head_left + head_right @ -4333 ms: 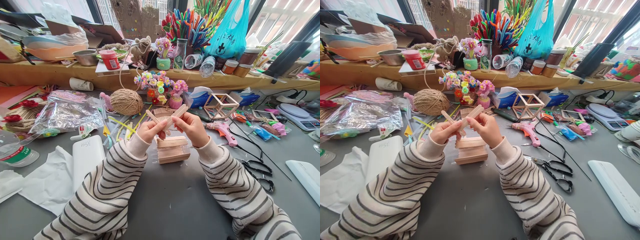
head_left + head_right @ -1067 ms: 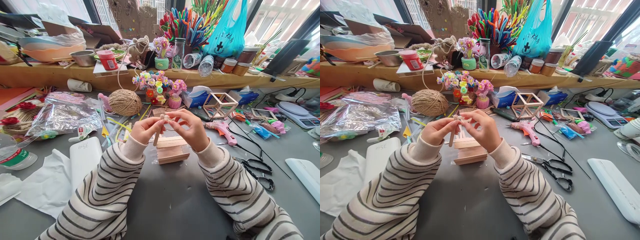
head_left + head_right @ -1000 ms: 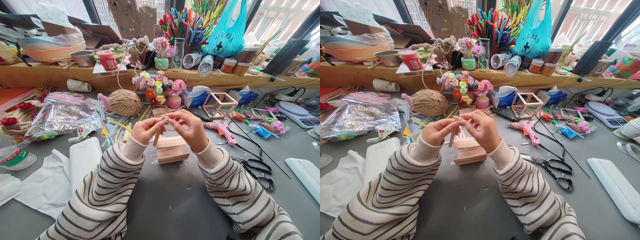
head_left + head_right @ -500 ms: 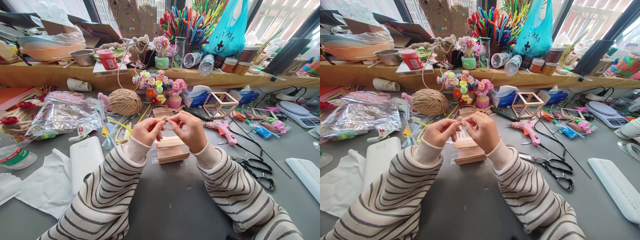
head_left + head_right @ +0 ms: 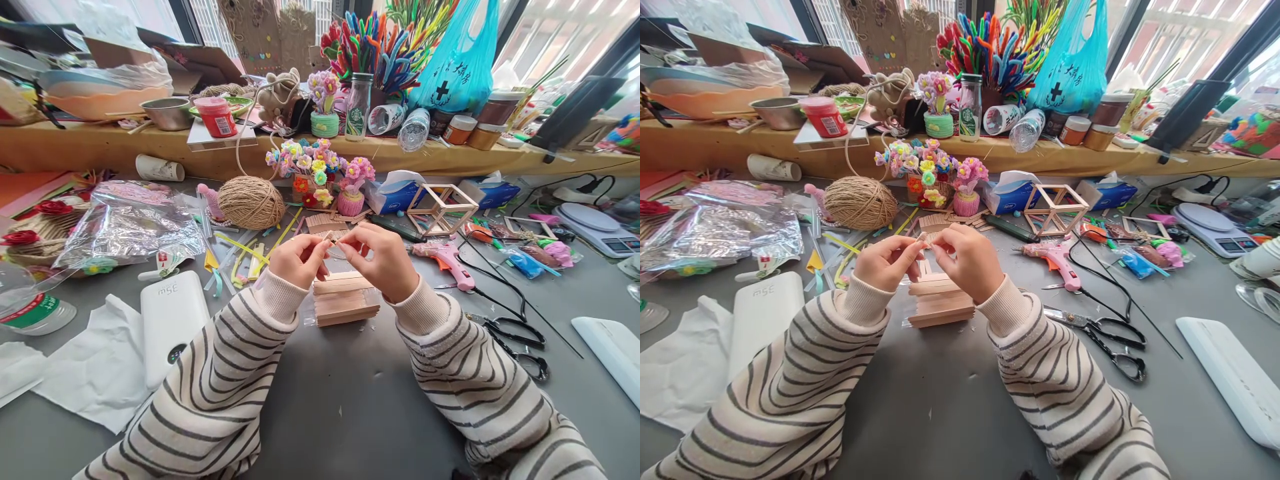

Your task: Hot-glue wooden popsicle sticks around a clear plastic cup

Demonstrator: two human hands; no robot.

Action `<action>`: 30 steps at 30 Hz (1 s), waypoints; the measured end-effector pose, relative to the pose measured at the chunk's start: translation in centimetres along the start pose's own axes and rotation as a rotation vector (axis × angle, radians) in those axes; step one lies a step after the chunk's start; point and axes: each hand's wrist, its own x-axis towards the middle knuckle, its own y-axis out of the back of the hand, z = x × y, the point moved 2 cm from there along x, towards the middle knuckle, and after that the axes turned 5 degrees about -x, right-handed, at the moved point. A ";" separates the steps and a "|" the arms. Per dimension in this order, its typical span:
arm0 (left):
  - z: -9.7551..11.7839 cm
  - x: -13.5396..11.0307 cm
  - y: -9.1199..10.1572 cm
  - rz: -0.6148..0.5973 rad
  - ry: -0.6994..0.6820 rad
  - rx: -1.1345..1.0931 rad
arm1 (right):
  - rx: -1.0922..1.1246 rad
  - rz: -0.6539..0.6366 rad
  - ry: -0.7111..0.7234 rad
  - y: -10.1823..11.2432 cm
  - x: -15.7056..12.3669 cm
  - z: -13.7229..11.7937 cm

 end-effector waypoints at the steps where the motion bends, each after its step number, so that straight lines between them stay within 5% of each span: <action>1: 0.0 0.0 0.0 0.009 -0.004 0.002 | -0.018 -0.008 0.008 0.1 0.0 0.0; 9: -0.2 1.7 2.8 0.288 0.033 -0.069 | -0.050 -0.083 0.064 1.3 0.0 -0.2; 17: -1.3 1.4 1.3 -0.089 0.181 -0.172 | -0.135 -0.004 -0.083 0.9 0.2 2.8; 25: -1.9 1.5 1.0 -0.163 0.315 -0.293 | -0.199 -0.013 -0.120 -0.5 -0.2 4.5; 30: -1.6 1.5 1.0 -0.185 0.394 -0.298 | -0.169 0.020 0.104 0.0 -0.1 3.5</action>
